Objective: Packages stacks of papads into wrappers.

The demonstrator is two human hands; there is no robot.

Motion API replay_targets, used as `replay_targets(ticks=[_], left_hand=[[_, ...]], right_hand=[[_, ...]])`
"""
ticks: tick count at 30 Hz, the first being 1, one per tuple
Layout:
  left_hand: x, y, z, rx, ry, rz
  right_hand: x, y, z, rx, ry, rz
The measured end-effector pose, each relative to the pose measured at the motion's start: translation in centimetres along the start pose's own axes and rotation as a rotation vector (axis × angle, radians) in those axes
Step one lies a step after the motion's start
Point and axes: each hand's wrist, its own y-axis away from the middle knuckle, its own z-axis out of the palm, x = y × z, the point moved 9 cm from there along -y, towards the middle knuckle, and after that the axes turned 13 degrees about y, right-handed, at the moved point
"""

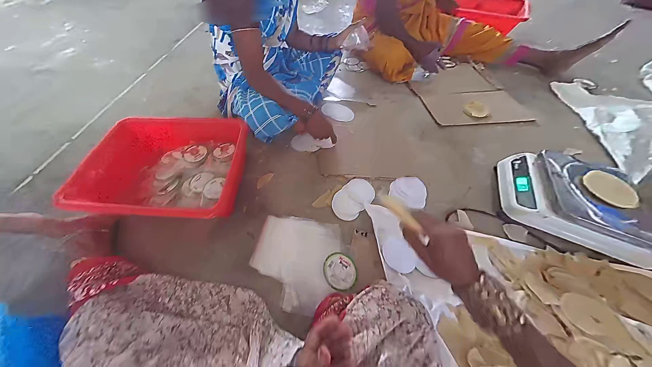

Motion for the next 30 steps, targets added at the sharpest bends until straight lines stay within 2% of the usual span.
replay_targets(ticks=[2, 4, 6, 8, 10, 12, 21, 25, 30], left_hand=[[0.7, 0.0, 2.9, -0.047, 0.163, -0.020], [1.4, 0.8, 4.9, 0.011, 0.312, -0.032], [1.5, 2.6, 5.3, 0.162, 0.468, -0.059], [1.2, 4.6, 4.1, 0.334, 0.507, -0.090], [1.1, 6.6, 2.6, 0.406, 0.444, -0.088], [1.6, 8.1, 1.9, 0.383, 0.386, -0.052], [3.2, 12.1, 4.6, 0.082, 0.179, 0.026], [2.8, 12.9, 5.3, 0.089, 0.117, 0.005], [2.0, 13.1, 4.3, 0.225, 0.136, -0.072]], right_hand=[[-8.2, 5.5, -2.1, 0.125, -0.006, -0.276], [-13.9, 10.4, -2.9, 0.173, -0.015, -0.463], [-17.4, 13.8, -3.4, 0.169, -0.034, -0.551], [-18.9, 15.1, -3.9, 0.056, -0.110, -0.555], [-19.3, 15.5, -4.7, -0.034, -0.236, -0.500], [-19.5, 15.7, -5.9, -0.023, -0.303, -0.441], [-21.6, 17.7, -11.3, 0.143, -0.094, -0.363], [-18.0, 18.1, -13.9, 0.193, -0.224, -0.133], [-12.3, 19.7, -15.4, 0.202, -0.468, 0.188]])
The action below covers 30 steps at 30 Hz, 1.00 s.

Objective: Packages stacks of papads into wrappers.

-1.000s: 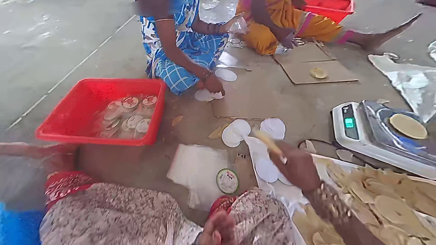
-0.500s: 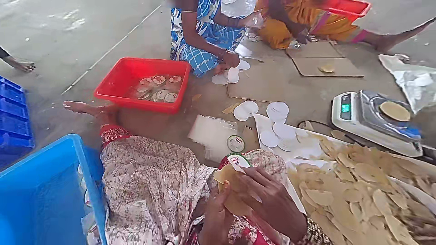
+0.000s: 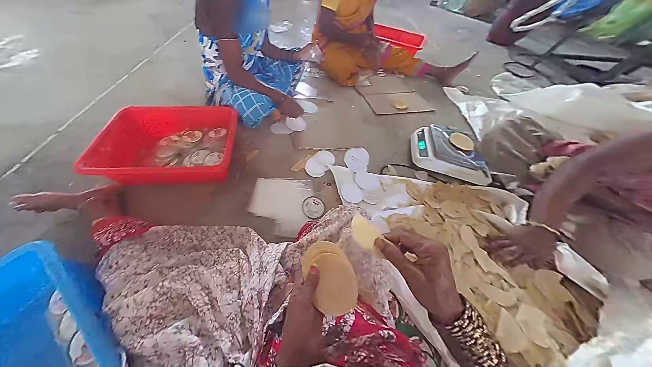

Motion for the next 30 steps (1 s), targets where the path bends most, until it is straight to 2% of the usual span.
replay_targets(ticks=[2, 4, 7, 8, 10, 12, 15, 24, 28, 30], left_hand=[[-0.1, -0.2, -0.6, 0.067, 0.005, 0.004], [-0.1, -0.3, -1.4, 0.113, -0.020, 0.017], [-0.2, -0.7, -2.3, 0.105, 0.002, 0.019], [-0.3, -0.8, -2.5, 0.114, 0.007, 0.015], [-0.4, -1.1, -2.8, 0.137, -0.002, 0.019], [-0.5, -1.4, -2.9, 0.154, -0.025, 0.021], [-1.0, -1.8, -2.6, 0.124, -0.058, 0.014], [-1.0, -1.8, -3.1, 0.137, -0.099, 0.029], [-0.8, -1.6, -3.0, 0.153, -0.103, 0.037], [-1.0, -1.7, -2.9, 0.139, -0.103, 0.037]], right_hand=[[1.9, 0.6, -2.2, 0.003, 0.222, 0.087], [4.9, 1.3, -4.7, -0.137, 0.576, 0.234], [11.1, 3.8, -9.5, -0.557, 0.981, 0.742], [12.7, 4.8, -11.3, -0.636, 1.052, 0.877], [14.8, 6.6, -14.1, -0.681, 1.126, 1.013], [16.2, 7.9, -15.4, -0.713, 1.141, 1.045], [18.3, 9.6, -14.5, -0.834, 1.087, 1.058], [29.4, 14.5, -4.9, -0.852, 0.858, 0.819], [30.2, 14.5, -4.6, -0.915, 0.865, 0.754], [29.4, 13.9, -5.8, -0.882, 0.924, 0.792]])
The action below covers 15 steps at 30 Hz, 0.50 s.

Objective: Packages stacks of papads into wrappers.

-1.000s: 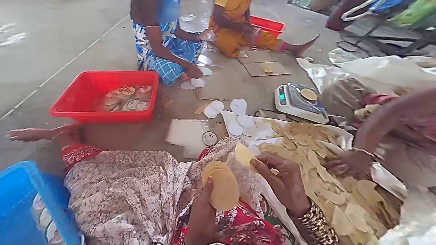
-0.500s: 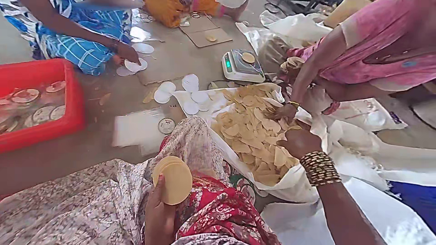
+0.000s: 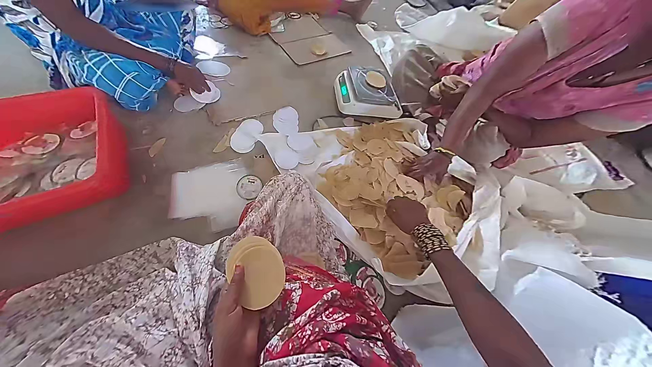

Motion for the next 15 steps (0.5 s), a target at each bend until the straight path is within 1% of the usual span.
replay_targets(ticks=[2, 4, 5, 7, 8, 9, 10, 11, 13, 15], left_hand=[[-0.1, 0.0, 0.0, 0.007, 0.015, -0.008], [-0.2, 0.1, -0.2, 0.035, -0.003, -0.021], [-0.2, 0.0, -0.1, 0.036, -0.009, -0.023], [-0.5, -0.2, 0.2, 0.007, -0.017, -0.034], [-0.7, -0.2, 0.3, -0.007, -0.027, -0.044], [-0.9, -0.2, 0.6, -0.021, -0.037, -0.056], [-1.0, -0.2, 0.7, -0.021, -0.040, -0.068], [-1.1, 0.0, 1.0, -0.016, -0.054, -0.080], [-1.3, 0.6, 1.9, -0.066, -0.086, -0.117], [-1.4, 1.2, 2.7, -0.164, -0.075, -0.142]], right_hand=[[1.4, 1.5, -2.1, 0.070, -0.066, 0.085], [2.5, 3.5, -4.4, 0.174, -0.216, 0.124], [2.9, 4.5, -5.5, 0.236, -0.340, 0.125], [2.7, 6.2, -7.5, 0.390, -0.679, 0.061], [1.7, 7.0, -8.2, 0.422, -0.881, -0.001], [0.0, 7.8, -9.1, 0.401, -1.096, -0.085], [-2.2, 8.7, -10.1, 0.350, -1.259, -0.173], [-4.6, 9.8, -11.0, 0.291, -1.351, -0.261], [-9.6, 11.8, -12.3, 0.190, -1.373, -0.435], [-14.3, 13.3, -12.7, 0.126, -1.313, -0.612]])
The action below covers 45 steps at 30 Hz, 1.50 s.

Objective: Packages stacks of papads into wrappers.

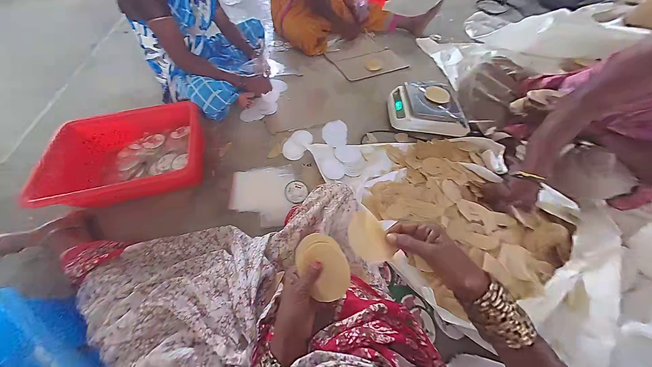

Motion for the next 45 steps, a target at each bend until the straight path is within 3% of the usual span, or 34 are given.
replay_targets(ticks=[3, 7, 10, 20, 23, 26, 30, 32, 34, 36, 38, 40, 42, 45], left_hand=[[0.0, 0.4, 0.2, -0.084, 0.024, -0.004], [0.8, 0.4, -0.9, -0.029, 0.019, 0.077], [1.4, 0.5, -1.2, -0.036, -0.032, 0.144], [2.9, 1.5, 0.4, -0.256, -0.507, 0.330], [2.8, 1.5, 0.1, -0.247, -0.446, 0.310], [2.5, 1.3, -0.3, -0.241, -0.329, 0.238], [1.8, 0.8, -1.5, -0.136, -0.121, 0.118], [1.4, 0.4, -1.7, -0.149, -0.060, 0.102], [1.1, 0.2, -1.6, -0.131, -0.028, 0.083], [1.0, 0.1, -1.3, -0.122, -0.018, 0.071], [1.0, 0.2, -1.2, -0.122, -0.004, 0.061], [1.1, 0.4, -1.3, -0.093, 0.045, 0.041], [1.1, 0.7, -1.6, -0.048, 0.115, 0.015], [1.2, 0.9, -1.8, -0.044, 0.177, 0.011]], right_hand=[[-1.3, -0.4, 5.2, -0.095, 0.155, -0.196], [-4.4, 0.6, 8.1, 0.194, 0.698, -0.507], [-5.9, 1.7, 10.2, 0.246, 0.942, -0.680], [-5.6, 1.9, 11.3, 0.186, 1.092, -0.726], [-4.9, 0.8, 9.3, 0.153, 0.872, -0.625], [-1.8, -1.5, 4.0, 0.120, 0.580, -0.286], [1.0, -1.9, -5.3, 0.139, 1.062, 0.142], [1.8, -1.2, -7.4, 0.152, 1.134, 0.182], [-0.2, -0.3, -6.3, 0.246, 1.009, -0.067], [-2.6, 0.3, -3.3, 0.280, 0.723, -0.252], [-4.6, 0.3, 0.7, 0.124, 0.275, -0.316], [-6.4, 0.1, 4.6, -0.011, -0.012, -0.312], [-7.4, -0.1, 7.7, -0.127, -0.116, -0.319], [-7.3, -0.8, 10.9, -0.192, -0.069, -0.337]])
